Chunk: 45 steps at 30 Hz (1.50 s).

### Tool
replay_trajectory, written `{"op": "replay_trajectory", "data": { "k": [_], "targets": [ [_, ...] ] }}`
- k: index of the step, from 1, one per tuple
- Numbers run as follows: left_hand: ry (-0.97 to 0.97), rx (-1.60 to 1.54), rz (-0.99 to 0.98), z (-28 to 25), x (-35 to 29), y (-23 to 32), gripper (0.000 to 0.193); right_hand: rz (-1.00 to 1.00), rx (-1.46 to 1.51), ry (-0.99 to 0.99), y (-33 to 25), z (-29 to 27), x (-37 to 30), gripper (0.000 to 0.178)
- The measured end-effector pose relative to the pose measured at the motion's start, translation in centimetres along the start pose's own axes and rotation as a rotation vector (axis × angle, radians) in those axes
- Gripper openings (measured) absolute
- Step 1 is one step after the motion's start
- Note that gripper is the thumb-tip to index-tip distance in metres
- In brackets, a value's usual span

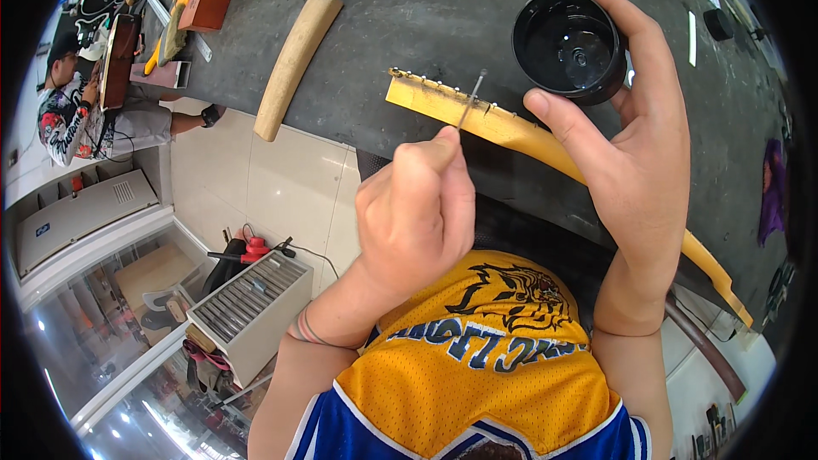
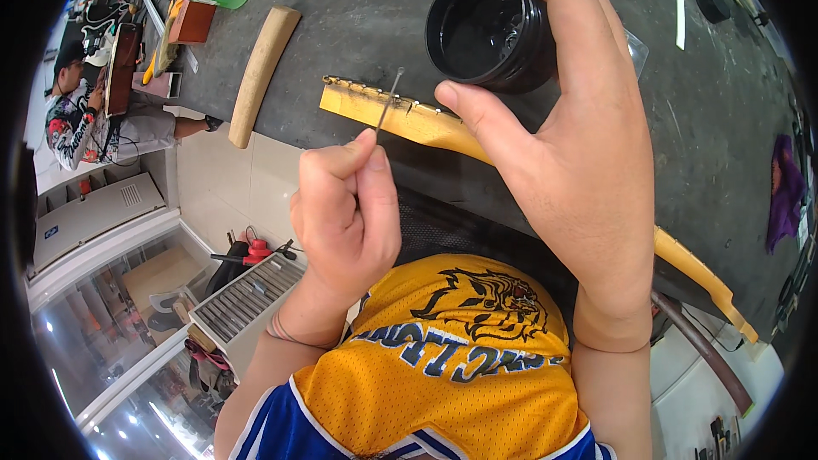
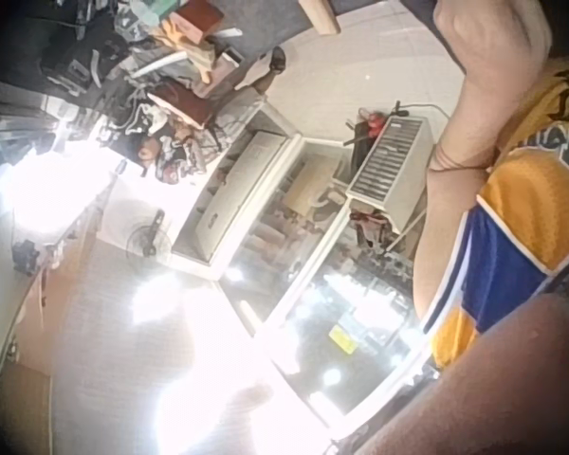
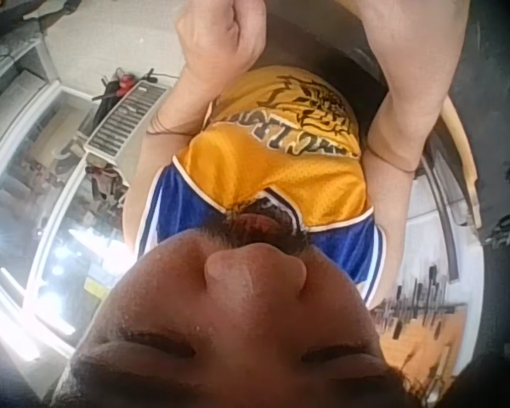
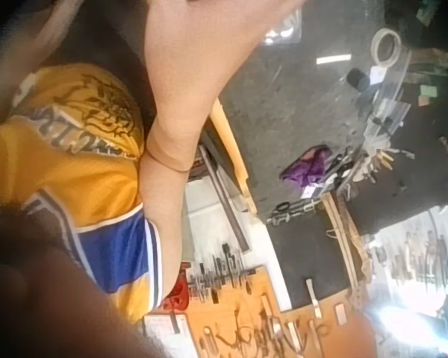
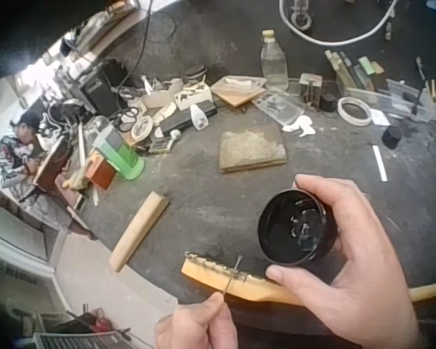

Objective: The person applies a substance to the side of a guitar neck using a small applicator tool dipped into a container, then brushes the surface of the neck with a yellow handled brush.

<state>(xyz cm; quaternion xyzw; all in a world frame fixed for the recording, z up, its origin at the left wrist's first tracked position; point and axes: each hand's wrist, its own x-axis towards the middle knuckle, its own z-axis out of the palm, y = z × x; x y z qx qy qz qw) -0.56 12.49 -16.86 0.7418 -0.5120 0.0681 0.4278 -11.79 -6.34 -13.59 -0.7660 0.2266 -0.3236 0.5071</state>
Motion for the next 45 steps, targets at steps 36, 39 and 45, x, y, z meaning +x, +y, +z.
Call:
{"op": "replay_trajectory", "data": {
  "k": [36,39,45],
  "targets": [
    [-0.097,-0.038,0.034,0.4,0.1,0.2,0.020,0.010,0.008,0.008,0.0,0.0,-0.1,0.076],
    [-0.054,-0.059,0.032,0.3,-0.3,0.0,0.021,0.000,-0.001,0.009,0.1,0.0,-0.1,0.076],
    [-0.033,-0.237,-0.129,-1.1,-0.8,-1.9,0.021,-0.012,0.006,0.007,0.2,0.0,-0.1,0.076]
  ]
}}
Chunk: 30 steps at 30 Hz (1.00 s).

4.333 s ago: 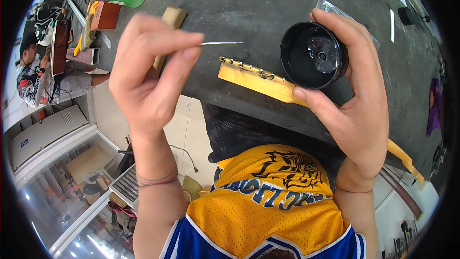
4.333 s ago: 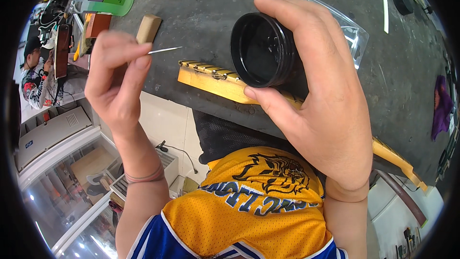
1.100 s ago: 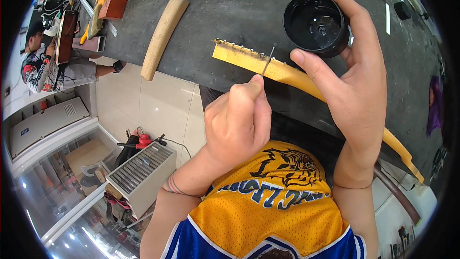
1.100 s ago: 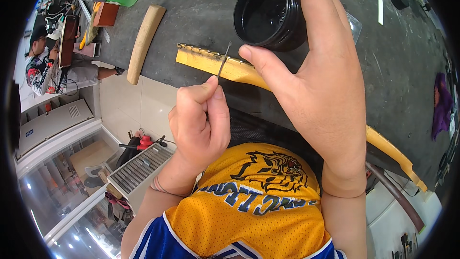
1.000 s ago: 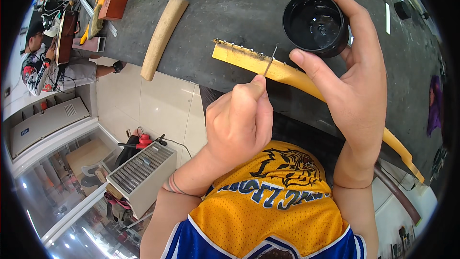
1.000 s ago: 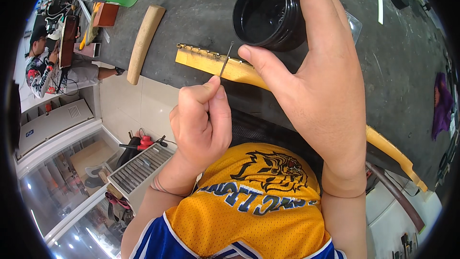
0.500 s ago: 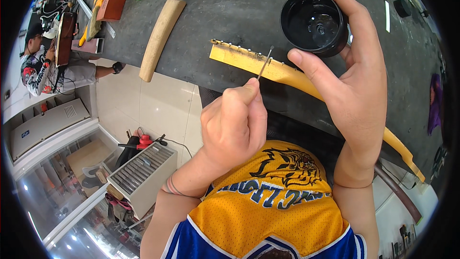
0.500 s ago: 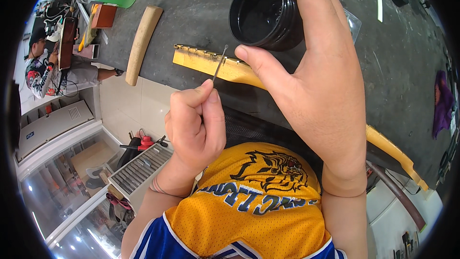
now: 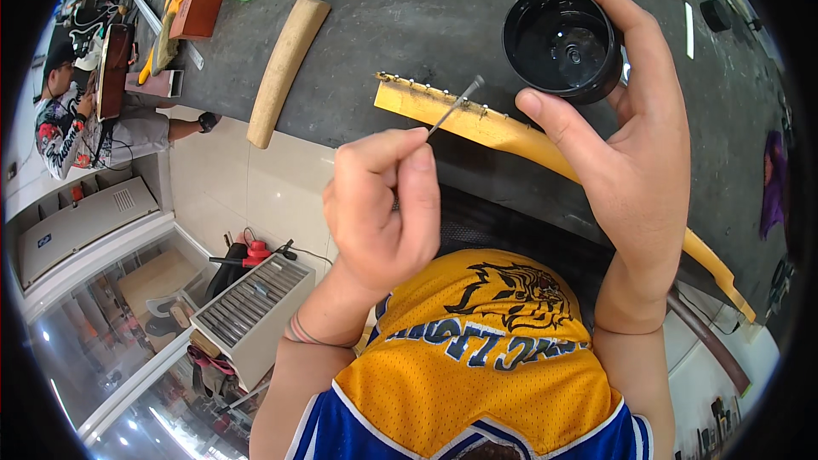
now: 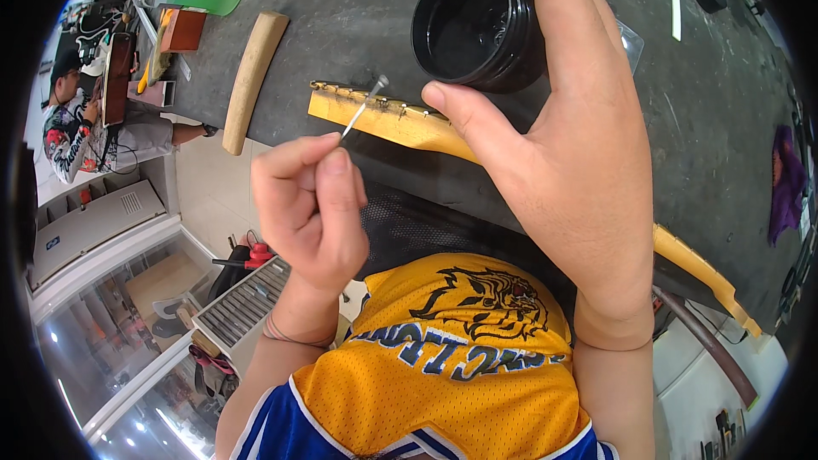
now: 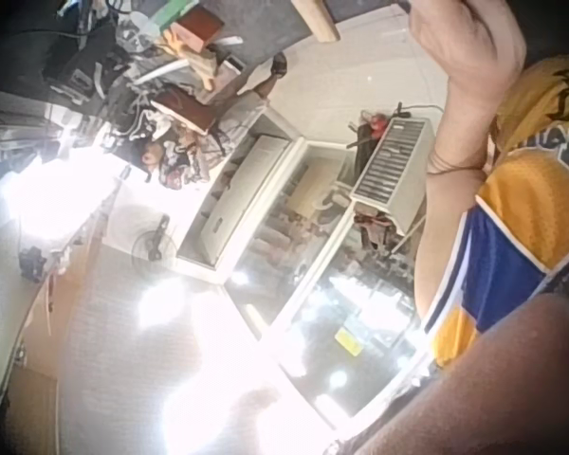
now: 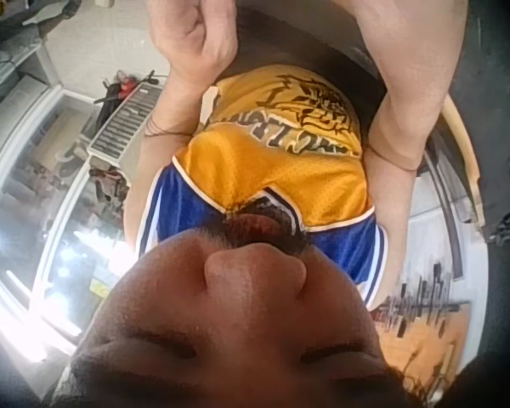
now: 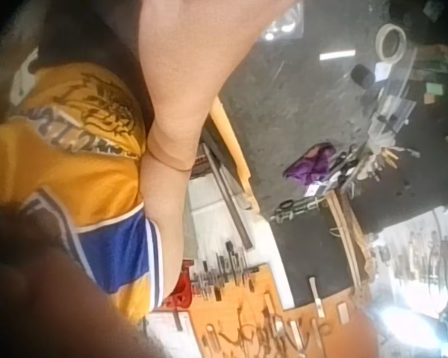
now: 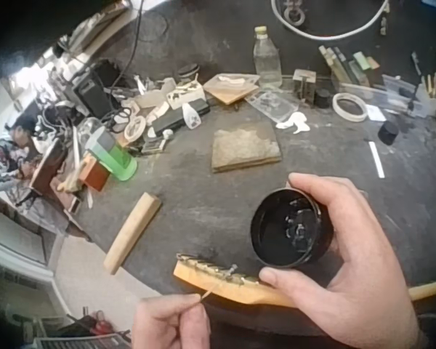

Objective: The person applies a substance to the side of a guitar neck using a small applicator tool dipped into a container, then brushes the surface of the neck with a yellow handled brush.

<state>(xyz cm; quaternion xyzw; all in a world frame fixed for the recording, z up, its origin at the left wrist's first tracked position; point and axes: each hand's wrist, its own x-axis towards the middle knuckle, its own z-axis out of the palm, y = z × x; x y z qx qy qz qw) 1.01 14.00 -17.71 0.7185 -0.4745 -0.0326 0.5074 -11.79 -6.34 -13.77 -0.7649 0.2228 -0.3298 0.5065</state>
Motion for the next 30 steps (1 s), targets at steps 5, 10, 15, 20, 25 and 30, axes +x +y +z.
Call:
{"op": "replay_trajectory", "data": {
  "k": [5,10,15,20,25,30],
  "targets": [
    [0.095,-0.029,0.102,-1.5,2.2,-1.7,0.022,0.029,-0.001,0.002,0.0,0.2,-0.1,0.076],
    [0.007,0.114,0.197,-2.6,4.3,-1.9,0.016,0.046,-0.018,0.025,-0.7,0.0,0.2,0.078],
    [-0.030,0.187,0.262,-3.4,5.9,-1.6,0.019,-0.029,-0.227,-0.055,-0.7,-1.1,0.5,0.080],
    [0.021,-0.047,0.121,-4.4,9.0,-0.8,0.020,-0.051,-0.194,-0.097,-0.8,-1.0,0.3,0.085],
    [-0.249,0.049,0.333,-3.3,12.5,0.5,0.018,-0.056,-0.184,-0.153,-0.6,-1.0,0.1,0.089],
    [-0.376,0.212,0.442,-3.0,13.8,1.0,0.020,-0.084,-0.173,-0.173,-0.7,-1.2,0.2,0.091]
  ]
}}
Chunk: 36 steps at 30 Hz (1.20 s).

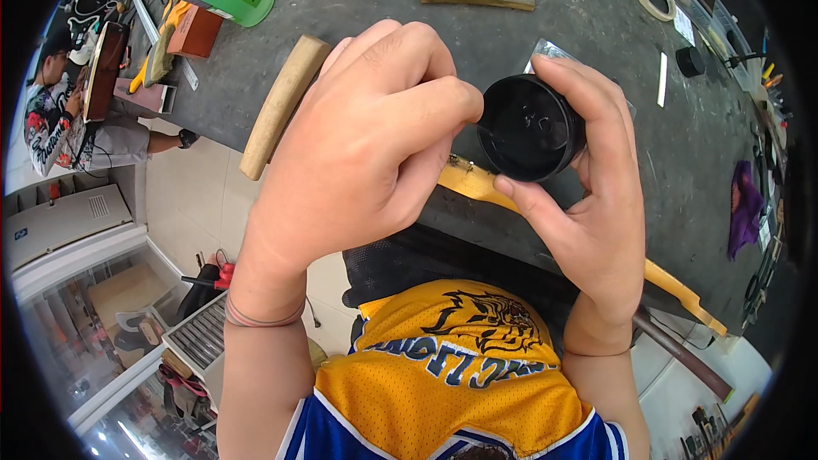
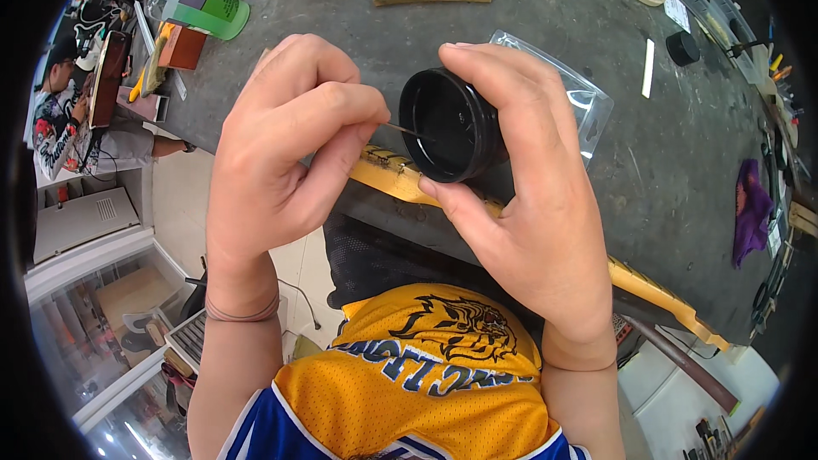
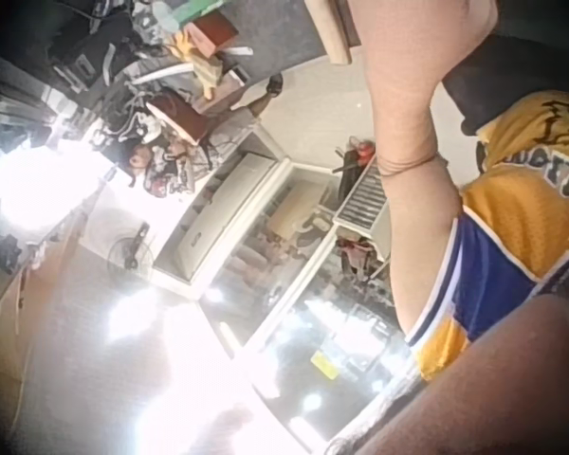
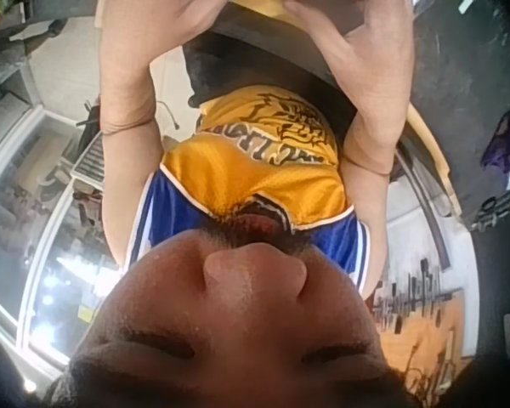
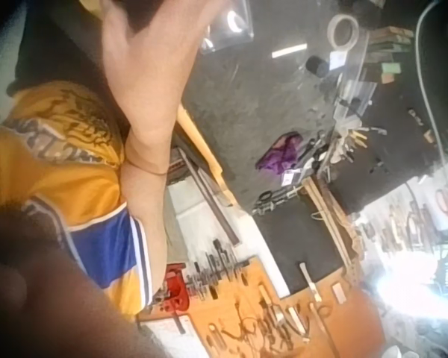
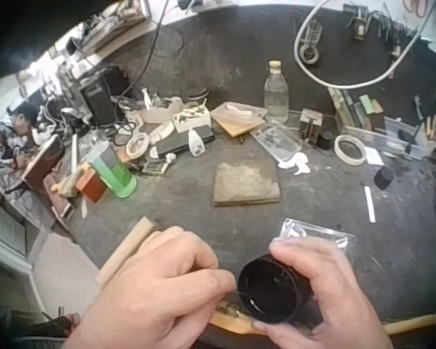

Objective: The person applies a substance to the side of a guitar neck using a small applicator tool dipped into a container, then brushes the surface of the neck with a yellow handled brush.

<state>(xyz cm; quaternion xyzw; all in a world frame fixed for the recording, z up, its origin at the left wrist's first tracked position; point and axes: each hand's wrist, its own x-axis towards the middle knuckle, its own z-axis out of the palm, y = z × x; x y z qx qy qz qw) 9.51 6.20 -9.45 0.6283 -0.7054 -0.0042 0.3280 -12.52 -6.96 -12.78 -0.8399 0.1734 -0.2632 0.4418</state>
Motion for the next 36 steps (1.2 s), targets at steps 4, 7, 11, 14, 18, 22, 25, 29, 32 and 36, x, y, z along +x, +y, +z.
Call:
{"op": "replay_trajectory", "data": {
  "k": [4,7,11,14,18,22,25,29,32,36],
  "targets": [
    [-0.002,-0.011,-0.007,0.3,-0.2,-0.3,0.019,-0.008,0.012,-0.001,0.1,0.1,0.0,0.091],
    [0.040,-0.073,-0.043,0.5,-0.5,-0.6,0.016,-0.011,0.018,0.005,0.2,0.1,0.1,0.092],
    [0.050,-0.150,-0.108,-0.1,-1.0,-1.0,0.013,0.005,0.020,-0.004,0.0,0.1,0.1,0.092],
    [0.056,-0.194,-0.116,0.0,-1.5,-1.3,0.012,0.001,0.015,-0.003,0.1,0.3,0.0,0.092],
    [0.063,-0.119,-0.085,0.3,-1.4,-0.9,0.014,0.006,0.018,-0.015,0.0,0.3,0.1,0.092],
    [0.036,-0.097,-0.078,0.8,-1.3,-0.5,0.015,-0.004,0.014,-0.010,0.2,0.4,0.0,0.091],
    [0.029,-0.086,-0.068,1.1,-1.4,-0.5,0.016,-0.005,0.013,-0.019,0.2,0.3,0.0,0.091],
    [0.033,-0.153,-0.115,1.2,-1.6,-0.7,0.013,0.013,0.011,-0.020,-0.1,0.3,0.1,0.091],
    [0.036,-0.194,-0.133,1.0,-1.8,-1.1,0.010,0.001,0.007,-0.023,0.1,0.4,0.0,0.091],
    [0.040,-0.251,-0.155,0.8,-2.1,-1.3,0.007,0.003,0.011,-0.021,0.1,0.4,0.1,0.091]
  ]
}}
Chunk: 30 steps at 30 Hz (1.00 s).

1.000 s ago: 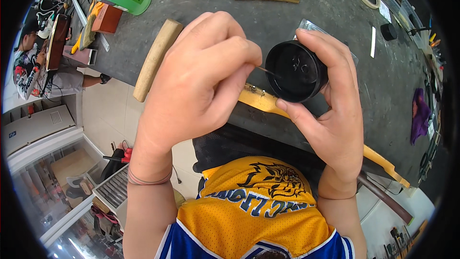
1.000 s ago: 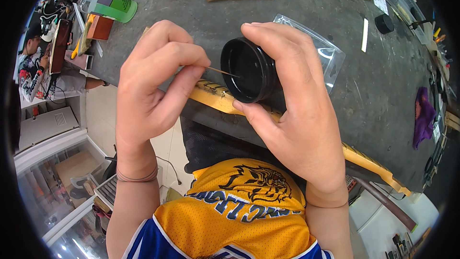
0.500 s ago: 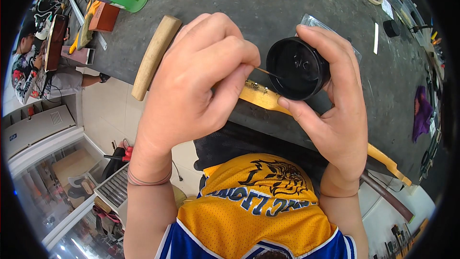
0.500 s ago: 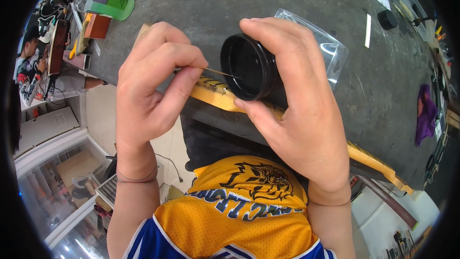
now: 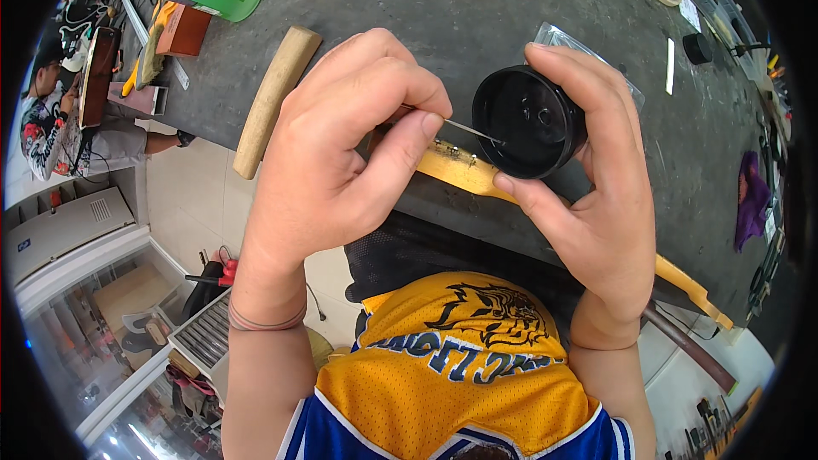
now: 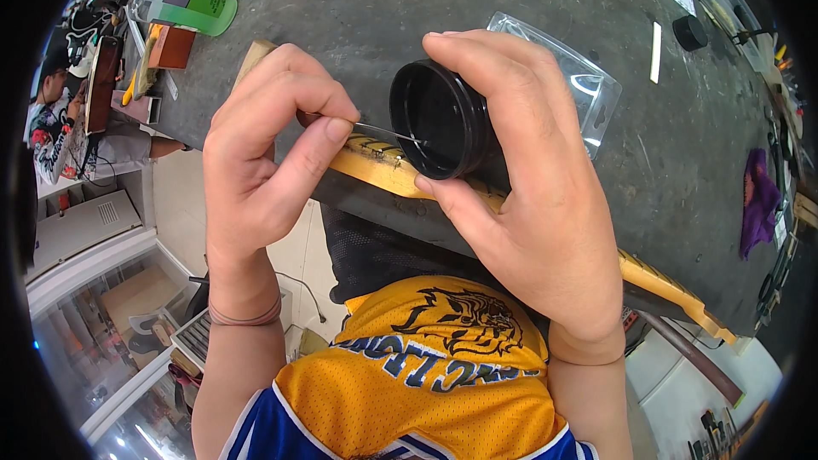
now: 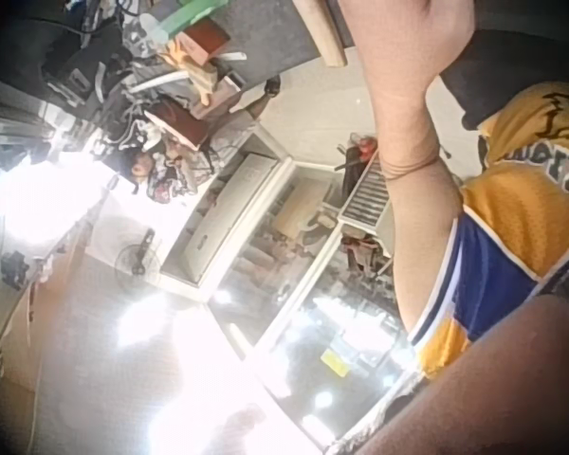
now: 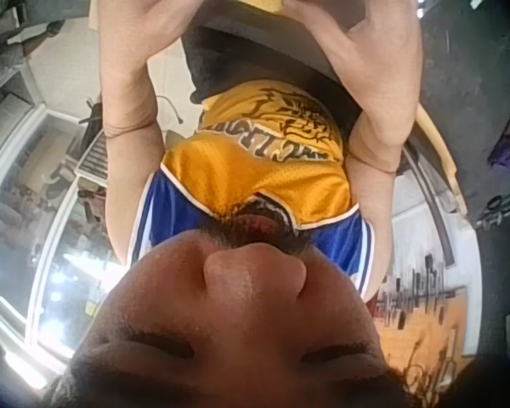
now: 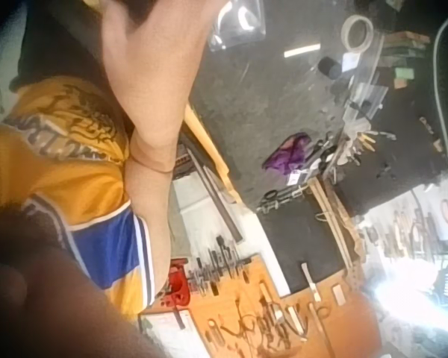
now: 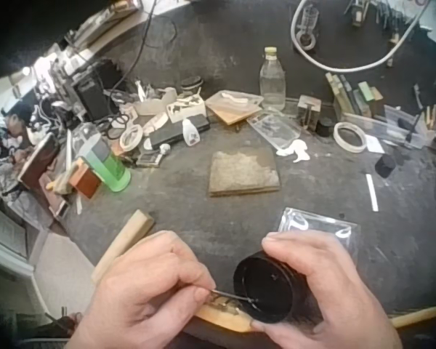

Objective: The person applies a substance to the side of a guitar neck using a small applicator tool dipped into a container, then brushes the surface of the neck with a yellow handled brush.

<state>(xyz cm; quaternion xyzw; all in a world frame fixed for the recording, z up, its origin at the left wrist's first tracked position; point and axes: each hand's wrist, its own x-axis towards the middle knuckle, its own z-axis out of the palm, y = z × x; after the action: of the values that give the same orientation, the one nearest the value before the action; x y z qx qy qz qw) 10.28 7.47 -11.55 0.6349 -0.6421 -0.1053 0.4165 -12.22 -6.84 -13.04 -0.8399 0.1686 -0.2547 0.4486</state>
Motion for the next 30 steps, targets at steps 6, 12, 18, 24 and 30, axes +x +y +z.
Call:
{"op": "replay_trajectory", "data": {
  "k": [6,12,18,24,30],
  "targets": [
    [-0.023,0.088,0.007,0.74,0.07,0.74,0.011,0.001,-0.001,-0.002,-0.10,0.03,-0.05,0.091],
    [-0.024,0.023,-0.033,0.75,0.01,0.67,0.012,-0.010,-0.006,-0.002,0.08,0.02,-0.02,0.091],
    [-0.006,0.009,-0.015,0.67,-0.06,0.02,0.009,-0.007,-0.016,-0.008,0.08,0.01,0.00,0.090],
    [-0.050,0.043,-0.033,1.00,-0.06,0.47,0.005,0.012,-0.008,-0.001,-0.06,0.00,0.02,0.089],
    [-0.006,-0.030,-0.061,0.37,-0.52,0.14,0.004,0.008,-0.024,-0.009,-0.16,0.05,-0.05,0.091]
  ]
}}
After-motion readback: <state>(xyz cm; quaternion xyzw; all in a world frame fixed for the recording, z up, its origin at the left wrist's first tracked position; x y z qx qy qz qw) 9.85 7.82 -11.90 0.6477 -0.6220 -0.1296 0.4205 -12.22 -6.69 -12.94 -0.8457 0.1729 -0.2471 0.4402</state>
